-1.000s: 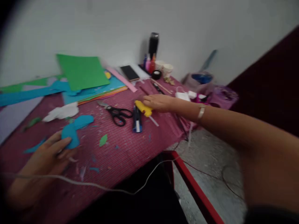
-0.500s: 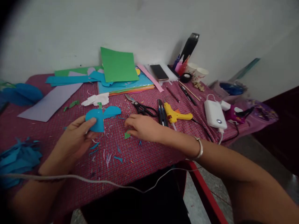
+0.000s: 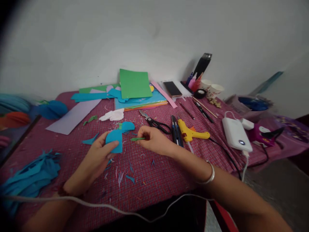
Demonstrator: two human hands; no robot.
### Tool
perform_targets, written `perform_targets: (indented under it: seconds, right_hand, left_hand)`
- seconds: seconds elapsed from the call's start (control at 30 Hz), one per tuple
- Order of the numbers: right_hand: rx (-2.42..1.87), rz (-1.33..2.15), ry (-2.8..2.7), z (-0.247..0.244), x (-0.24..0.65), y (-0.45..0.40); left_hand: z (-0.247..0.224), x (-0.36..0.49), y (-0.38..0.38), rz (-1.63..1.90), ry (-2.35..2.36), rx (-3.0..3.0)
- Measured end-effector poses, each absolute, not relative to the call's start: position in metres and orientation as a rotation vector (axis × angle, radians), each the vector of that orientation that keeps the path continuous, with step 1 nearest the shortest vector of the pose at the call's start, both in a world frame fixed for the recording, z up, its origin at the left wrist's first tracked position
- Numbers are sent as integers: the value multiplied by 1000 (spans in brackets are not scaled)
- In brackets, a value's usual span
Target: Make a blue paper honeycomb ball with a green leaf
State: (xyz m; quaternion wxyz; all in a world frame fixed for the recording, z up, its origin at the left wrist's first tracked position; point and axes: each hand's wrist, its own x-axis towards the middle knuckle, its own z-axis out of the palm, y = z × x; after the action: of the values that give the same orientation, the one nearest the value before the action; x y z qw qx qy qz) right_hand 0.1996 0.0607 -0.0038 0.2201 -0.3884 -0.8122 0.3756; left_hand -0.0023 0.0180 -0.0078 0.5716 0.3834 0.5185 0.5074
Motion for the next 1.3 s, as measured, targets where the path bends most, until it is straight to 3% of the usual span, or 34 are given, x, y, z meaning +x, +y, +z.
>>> perform_targets:
  seconds: [0.17, 0.47, 1.3]
  right_hand:
    - [-930, 1394, -1683, 10, 189, 61]
    - [-830, 1462, -1401, 6, 190, 63]
    - [-848, 1261, -1556, 2, 185, 52]
  left_hand:
    - [-15, 1, 16, 1149, 1228, 948]
    - [-21, 4, 16, 1173, 1216, 865]
    - [-13, 16, 11, 1127, 1245, 661]
